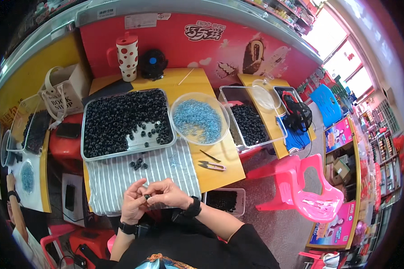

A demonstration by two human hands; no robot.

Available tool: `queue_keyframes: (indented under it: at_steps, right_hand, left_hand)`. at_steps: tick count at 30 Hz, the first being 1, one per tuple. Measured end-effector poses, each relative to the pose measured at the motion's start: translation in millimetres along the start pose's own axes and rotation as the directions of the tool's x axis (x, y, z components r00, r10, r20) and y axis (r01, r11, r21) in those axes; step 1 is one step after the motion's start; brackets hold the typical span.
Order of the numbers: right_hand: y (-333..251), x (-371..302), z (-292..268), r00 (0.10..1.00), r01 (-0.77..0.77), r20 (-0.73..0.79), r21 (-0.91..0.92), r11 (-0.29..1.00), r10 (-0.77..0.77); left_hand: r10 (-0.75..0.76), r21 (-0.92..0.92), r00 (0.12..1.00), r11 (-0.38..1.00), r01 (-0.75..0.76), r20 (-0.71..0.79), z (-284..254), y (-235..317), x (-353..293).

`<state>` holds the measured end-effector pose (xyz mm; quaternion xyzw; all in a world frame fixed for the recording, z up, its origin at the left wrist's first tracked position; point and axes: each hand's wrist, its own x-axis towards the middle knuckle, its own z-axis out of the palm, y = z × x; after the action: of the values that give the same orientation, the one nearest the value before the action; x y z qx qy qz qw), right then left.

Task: Sorting small black plastic components from a main tray into smaller groups on the workspace.

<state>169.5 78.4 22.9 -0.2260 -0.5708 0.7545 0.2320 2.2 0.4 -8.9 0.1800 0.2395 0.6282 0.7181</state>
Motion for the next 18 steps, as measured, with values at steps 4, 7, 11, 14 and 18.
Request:
queue_keyframes:
  at_steps: [4, 7, 11, 14, 18]
  right_hand:
    - [12.1, -5.6, 3.4, 0.996, 0.013, -0.093, 0.156, 0.988, 0.001]
    - [9.5, -4.5, 10.5, 0.992, 0.078, -0.106, 0.082, 0.994, -0.069]
    - [5.7, 2.3, 13.6, 0.983, 0.148, -0.116, 0.04, 0.988, -0.143]
    - [2.4, 2.9, 12.5, 0.979, 0.175, -0.1, -0.015, 0.985, -0.175]
    - [-22.8, -4.7, 7.0, 0.986, 0.087, -0.135, -0.051, 0.995, -0.094]
  left_hand:
    - [-0.008, 0.039, 1.0, 0.999, 0.008, 0.001, 1.5, -1.5, 2.4]
    - [0.007, 0.037, 1.0, 0.999, -0.007, -0.021, -1.0, -1.6, 1.0]
    - [0.027, 0.033, 0.999, 0.999, -0.028, 0.028, -5.7, -1.3, 0.0]
    - [0.006, 0.002, 1.0, 1.0, -0.006, 0.011, -1.5, -1.8, 4.6]
    - [-0.023, 0.0, 1.0, 1.0, 0.023, 0.015, 6.3, 4.3, 2.9]
